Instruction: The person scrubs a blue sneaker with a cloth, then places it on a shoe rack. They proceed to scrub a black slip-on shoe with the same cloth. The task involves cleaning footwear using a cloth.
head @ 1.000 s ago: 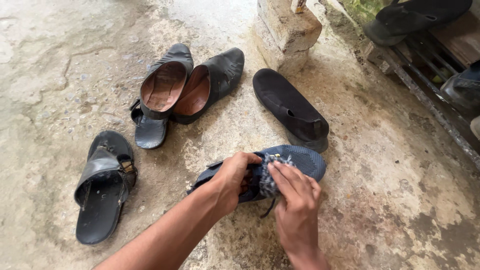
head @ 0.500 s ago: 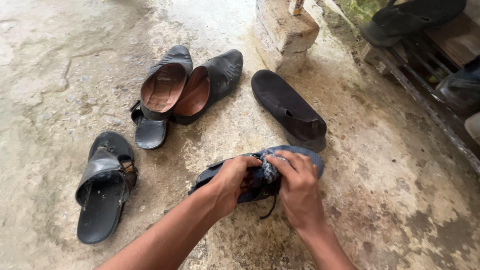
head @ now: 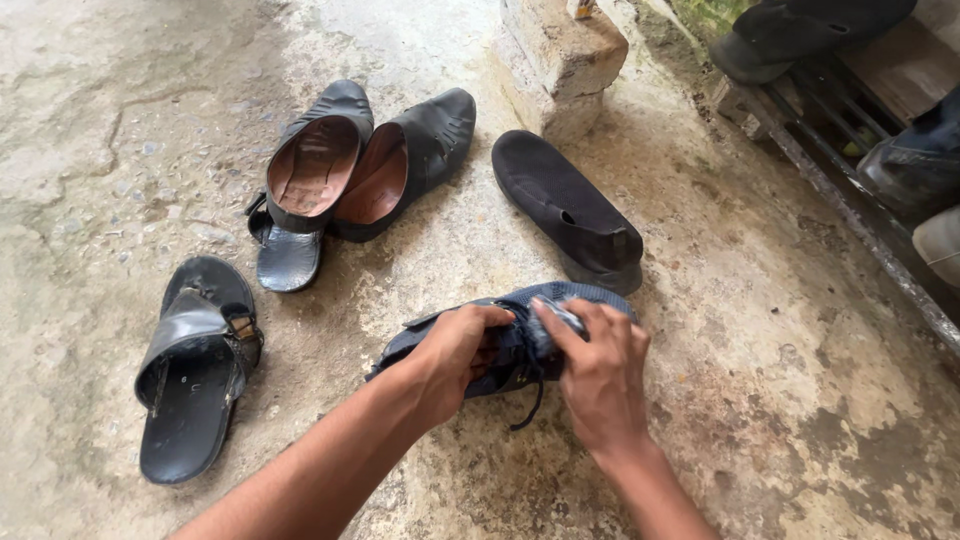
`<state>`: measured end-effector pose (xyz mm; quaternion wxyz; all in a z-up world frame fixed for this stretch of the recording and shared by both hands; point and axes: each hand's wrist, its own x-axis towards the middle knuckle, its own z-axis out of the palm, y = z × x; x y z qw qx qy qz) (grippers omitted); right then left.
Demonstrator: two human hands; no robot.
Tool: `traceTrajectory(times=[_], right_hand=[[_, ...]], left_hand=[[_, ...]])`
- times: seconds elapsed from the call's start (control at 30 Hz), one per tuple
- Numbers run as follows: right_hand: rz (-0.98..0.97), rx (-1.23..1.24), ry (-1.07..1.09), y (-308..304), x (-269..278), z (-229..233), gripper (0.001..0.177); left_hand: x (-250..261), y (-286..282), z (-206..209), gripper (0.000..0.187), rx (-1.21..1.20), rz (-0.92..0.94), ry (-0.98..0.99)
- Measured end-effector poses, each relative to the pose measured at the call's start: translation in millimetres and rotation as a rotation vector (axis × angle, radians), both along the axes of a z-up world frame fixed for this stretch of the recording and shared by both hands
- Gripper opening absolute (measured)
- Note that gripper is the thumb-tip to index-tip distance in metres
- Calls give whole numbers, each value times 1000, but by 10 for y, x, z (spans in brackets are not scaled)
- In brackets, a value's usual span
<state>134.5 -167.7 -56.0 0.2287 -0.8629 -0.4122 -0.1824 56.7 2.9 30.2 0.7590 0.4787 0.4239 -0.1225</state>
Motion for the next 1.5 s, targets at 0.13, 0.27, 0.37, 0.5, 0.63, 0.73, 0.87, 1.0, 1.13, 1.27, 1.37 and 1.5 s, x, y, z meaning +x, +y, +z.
traceTrajectory(times=[0.13,0.27,0.37,0.5,0.63,0.73,0.87,1.0,1.13,1.27,1.37,1.5], right_hand=[[-320,-160,-3,-195,84,74,50],[-551,-70,2,-280,197,70,43],[-362,62,12,-76,127,-27,43],[-62,-53,60,-12,105,-40,48],[-485,-85,103,-245,173,51,46],[-644,-23,104,-315,193,74,45],[-261,96,51,-118,35,5,46],[-388,-71,221,-109,-24,18,55],[-712,-55,226,-260,77,111,48],[-627,13,174,-251,112,157,46],[-321,-63,233,-155,11,178,48],[-56,-278,139,-212,65,346,51]], left_hand=[[-9,10,-18,24,5,-18,-13],[-4,-1,-13,24,-1,-8,17],[-22,16,11,24,2,-14,0],[7,-12,45,26,6,-18,6],[-25,-6,72,27,-3,-20,26],[-16,0,91,29,0,-33,55],[1,3,107,29,11,-31,26],[24,-8,89,27,21,-9,71],[-6,19,75,25,-10,-6,41],[20,33,73,23,2,0,19],[20,39,57,25,36,1,43],[25,80,-12,26,143,-143,5]])
